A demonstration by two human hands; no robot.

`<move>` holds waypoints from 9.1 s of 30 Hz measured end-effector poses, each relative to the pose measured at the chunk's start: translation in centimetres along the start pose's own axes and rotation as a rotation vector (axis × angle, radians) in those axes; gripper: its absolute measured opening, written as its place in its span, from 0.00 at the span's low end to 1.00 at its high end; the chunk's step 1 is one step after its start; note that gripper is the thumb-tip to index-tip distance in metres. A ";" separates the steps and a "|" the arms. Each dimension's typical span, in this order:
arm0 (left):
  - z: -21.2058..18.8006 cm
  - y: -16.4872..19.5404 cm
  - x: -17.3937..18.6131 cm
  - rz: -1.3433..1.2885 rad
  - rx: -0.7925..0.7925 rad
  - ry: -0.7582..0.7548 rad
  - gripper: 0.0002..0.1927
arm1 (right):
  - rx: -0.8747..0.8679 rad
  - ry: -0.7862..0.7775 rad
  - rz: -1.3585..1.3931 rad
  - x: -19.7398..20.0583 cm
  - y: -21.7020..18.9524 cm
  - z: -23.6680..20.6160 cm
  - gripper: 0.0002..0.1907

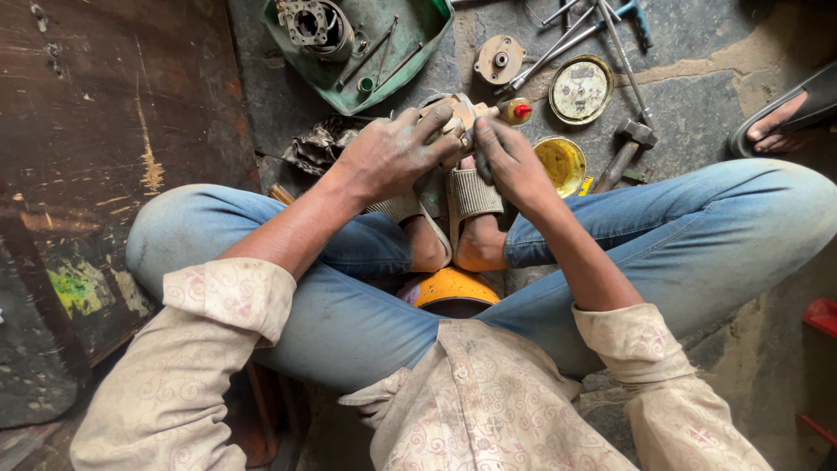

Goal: The person sits on the workshop floor repairing an electric starter motor. They hold the armature, fit brushes and small parts into the housing, tap components with a metal rod, and wipe the motor body with a rag while handling parts from a tray.

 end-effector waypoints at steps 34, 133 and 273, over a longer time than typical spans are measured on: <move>0.1 -0.2 -0.1 -0.022 0.009 -0.003 0.20 | 0.016 0.073 -0.418 0.2 -3.3 -0.1 0.16; 0.5 -2.1 0.7 -0.117 0.260 0.020 0.40 | -0.019 0.121 0.089 1.5 -2.4 4.5 0.10; 1.0 -1.9 1.2 -0.136 0.393 0.028 0.39 | 0.019 0.279 0.917 6.8 1.7 4.9 0.16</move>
Point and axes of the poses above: each hand's wrist, its own z-axis towards the middle knuckle, its own x-axis out of the back of the hand, y = z × x, the point moved 9 cm from there along z, towards the middle knuckle, and after that the axes turned 9 degrees about -z, right-handed, at the moved point
